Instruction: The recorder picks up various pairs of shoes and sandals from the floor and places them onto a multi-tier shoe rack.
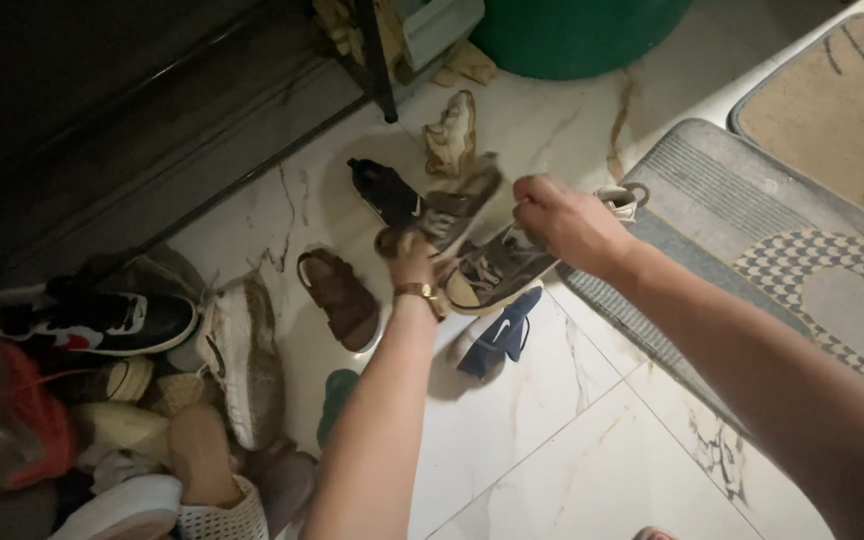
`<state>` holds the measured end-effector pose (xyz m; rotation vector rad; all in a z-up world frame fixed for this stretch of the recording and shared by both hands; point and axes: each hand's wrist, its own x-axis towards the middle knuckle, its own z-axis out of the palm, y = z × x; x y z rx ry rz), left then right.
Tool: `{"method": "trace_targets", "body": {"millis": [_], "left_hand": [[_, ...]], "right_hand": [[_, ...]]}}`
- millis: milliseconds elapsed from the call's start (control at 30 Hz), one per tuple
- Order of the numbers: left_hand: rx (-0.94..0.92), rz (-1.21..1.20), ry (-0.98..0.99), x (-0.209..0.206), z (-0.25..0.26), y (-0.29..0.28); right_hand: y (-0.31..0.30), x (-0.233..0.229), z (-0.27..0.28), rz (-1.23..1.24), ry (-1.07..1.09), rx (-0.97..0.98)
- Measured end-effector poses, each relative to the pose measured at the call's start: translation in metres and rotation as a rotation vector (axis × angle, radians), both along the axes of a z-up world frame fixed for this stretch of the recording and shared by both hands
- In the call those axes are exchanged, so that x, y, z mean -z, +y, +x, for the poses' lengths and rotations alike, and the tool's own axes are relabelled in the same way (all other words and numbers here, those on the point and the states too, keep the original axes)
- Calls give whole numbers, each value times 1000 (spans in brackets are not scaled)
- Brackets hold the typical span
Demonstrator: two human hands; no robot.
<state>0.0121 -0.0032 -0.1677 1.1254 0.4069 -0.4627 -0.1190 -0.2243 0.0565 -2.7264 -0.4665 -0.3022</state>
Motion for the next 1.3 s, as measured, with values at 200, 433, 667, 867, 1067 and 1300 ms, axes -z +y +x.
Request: {"method": "trace_targets", "body": {"millis": [200,433,667,867,1067,1300], "left_hand": [[127,220,80,-51,-4,34],[418,103,-64,-130,-47,26],[586,-33,-89,-157,-42,25],[613,-80,-49,-147,-41,23],[618,-67,-72,-160,-43,24],[623,-44,-73,-167,-45,24]], "right_hand": [[-7,-19,17,95,-347,161],[2,-8,33,419,-274,471],[3,-2,30,365,-165,465],[1,-6,26,375,-161,425],[-1,-5,25,416,-124,410],[-2,-4,24,388,-121,404]]}}
